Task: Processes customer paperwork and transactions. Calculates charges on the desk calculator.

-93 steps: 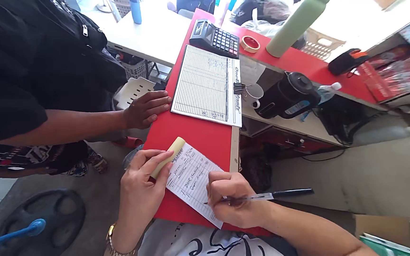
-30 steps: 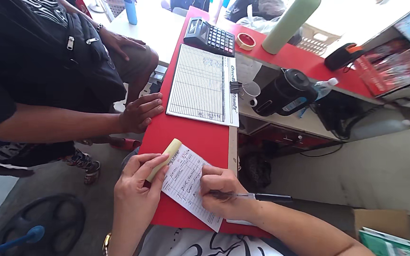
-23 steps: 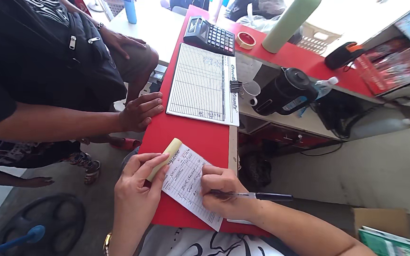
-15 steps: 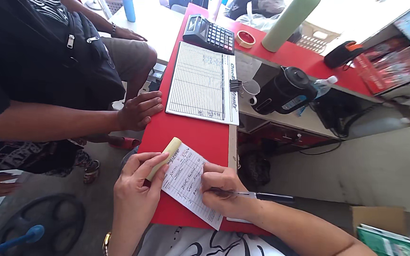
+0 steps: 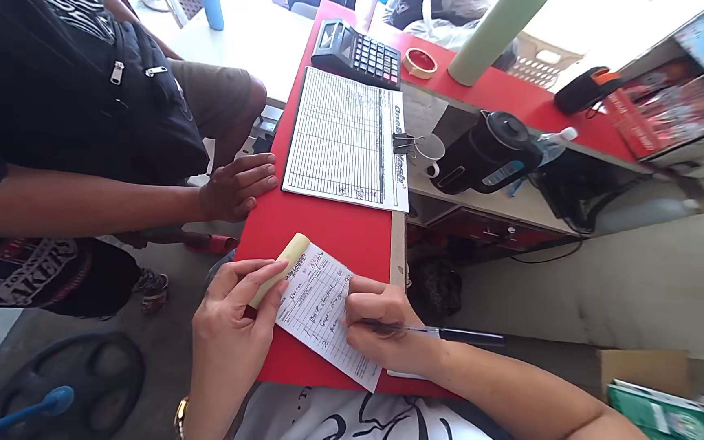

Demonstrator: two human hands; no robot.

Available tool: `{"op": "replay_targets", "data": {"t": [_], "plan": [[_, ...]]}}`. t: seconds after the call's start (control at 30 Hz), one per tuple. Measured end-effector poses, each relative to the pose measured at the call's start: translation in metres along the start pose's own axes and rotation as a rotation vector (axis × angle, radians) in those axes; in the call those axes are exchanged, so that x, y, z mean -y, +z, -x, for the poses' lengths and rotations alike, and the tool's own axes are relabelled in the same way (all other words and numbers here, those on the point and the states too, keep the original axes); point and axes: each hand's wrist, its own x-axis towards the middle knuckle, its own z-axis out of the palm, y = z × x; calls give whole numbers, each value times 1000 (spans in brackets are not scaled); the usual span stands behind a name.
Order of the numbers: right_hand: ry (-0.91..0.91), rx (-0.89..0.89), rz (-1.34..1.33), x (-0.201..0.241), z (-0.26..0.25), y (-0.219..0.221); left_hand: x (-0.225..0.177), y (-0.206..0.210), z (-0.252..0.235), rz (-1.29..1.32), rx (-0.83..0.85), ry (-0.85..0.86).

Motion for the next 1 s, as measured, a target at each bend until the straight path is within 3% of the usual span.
{"op": "replay_targets", "data": {"t": [0.37, 0.5, 0.6, 0.77, 1.0], "plan": [[15, -44, 51, 2, 2, 2, 1, 1, 0, 1, -2, -3], [176, -152, -383, 0, -1, -13, 1, 1, 0, 4, -10, 12], [167, -248, -561, 2, -7, -36, -1, 3, 0, -20, -35, 36], [73, -162, -358, 13, -11, -59, -3, 5, -1, -86, -100, 67], [42, -36, -217, 14, -10, -26, -2, 5, 0, -112, -99, 106]]}}
